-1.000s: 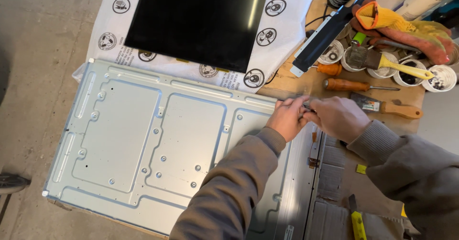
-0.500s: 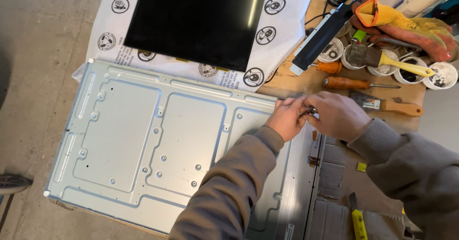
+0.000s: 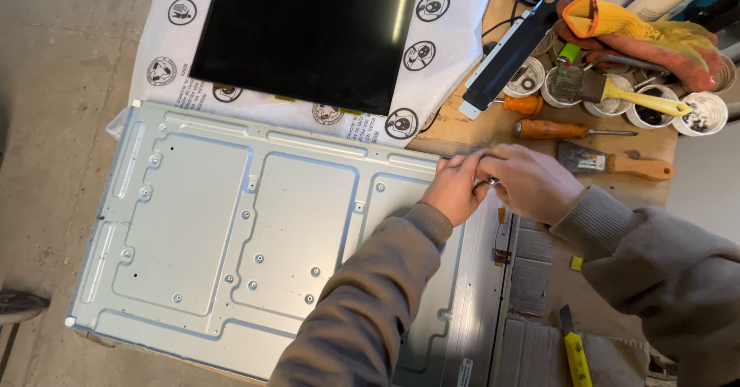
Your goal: The person uses a screwdriver to remove screws from the back panel of a flat-screen TV. They then use a utility knife to carefully cut through adhesive tape securing a metal bracket and ribbon cables before detaching the bracket from the main chassis.
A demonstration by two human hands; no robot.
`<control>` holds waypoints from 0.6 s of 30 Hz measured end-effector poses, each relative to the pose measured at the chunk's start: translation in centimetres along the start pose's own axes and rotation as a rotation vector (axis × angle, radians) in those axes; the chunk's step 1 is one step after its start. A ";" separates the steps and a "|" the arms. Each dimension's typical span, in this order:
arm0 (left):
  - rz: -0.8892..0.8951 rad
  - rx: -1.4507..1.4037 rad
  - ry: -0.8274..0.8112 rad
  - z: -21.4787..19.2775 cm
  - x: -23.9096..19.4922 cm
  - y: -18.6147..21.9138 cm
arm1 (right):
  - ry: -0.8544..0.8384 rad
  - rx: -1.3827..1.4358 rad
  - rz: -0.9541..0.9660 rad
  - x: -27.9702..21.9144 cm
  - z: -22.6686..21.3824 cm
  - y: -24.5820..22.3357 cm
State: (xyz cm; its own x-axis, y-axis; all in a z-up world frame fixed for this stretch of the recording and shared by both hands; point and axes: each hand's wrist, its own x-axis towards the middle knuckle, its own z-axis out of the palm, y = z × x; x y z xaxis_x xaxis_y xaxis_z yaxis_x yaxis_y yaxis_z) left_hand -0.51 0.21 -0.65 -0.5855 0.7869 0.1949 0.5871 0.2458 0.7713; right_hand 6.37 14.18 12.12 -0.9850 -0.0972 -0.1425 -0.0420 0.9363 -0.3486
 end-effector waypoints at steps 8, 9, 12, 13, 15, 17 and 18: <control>0.016 -0.038 0.000 -0.3 -0.1 0.1 | -0.214 -0.155 0.287 0.1 -0.8 -0.5; 0.033 -0.025 0.007 -0.2 -0.2 0.0 | -0.182 -0.128 0.215 0.0 -0.7 -0.4; 0.024 -0.068 -0.021 -0.7 -0.2 0.5 | -0.111 -0.041 0.086 -0.1 -0.3 0.3; 0.026 -0.066 -0.019 -0.9 -0.1 0.7 | -0.108 -0.042 0.084 0.0 -0.3 0.3; 0.014 -0.030 -0.036 -1.3 -0.1 1.1 | -0.089 0.007 0.051 0.1 -0.3 0.2; 0.012 -0.033 -0.036 -1.1 -0.1 0.9 | -0.080 0.030 0.045 0.2 -0.1 0.2; 0.011 -0.036 -0.037 -1.0 0.0 0.8 | -0.071 0.054 0.040 0.2 0.0 0.3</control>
State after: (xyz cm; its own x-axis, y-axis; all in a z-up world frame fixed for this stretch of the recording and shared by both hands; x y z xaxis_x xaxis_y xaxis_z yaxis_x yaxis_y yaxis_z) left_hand -0.58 -0.18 0.50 -0.5574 0.8101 0.1819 0.5726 0.2164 0.7908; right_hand 6.17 14.47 12.03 -0.9714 -0.0851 -0.2217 0.0083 0.9208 -0.3900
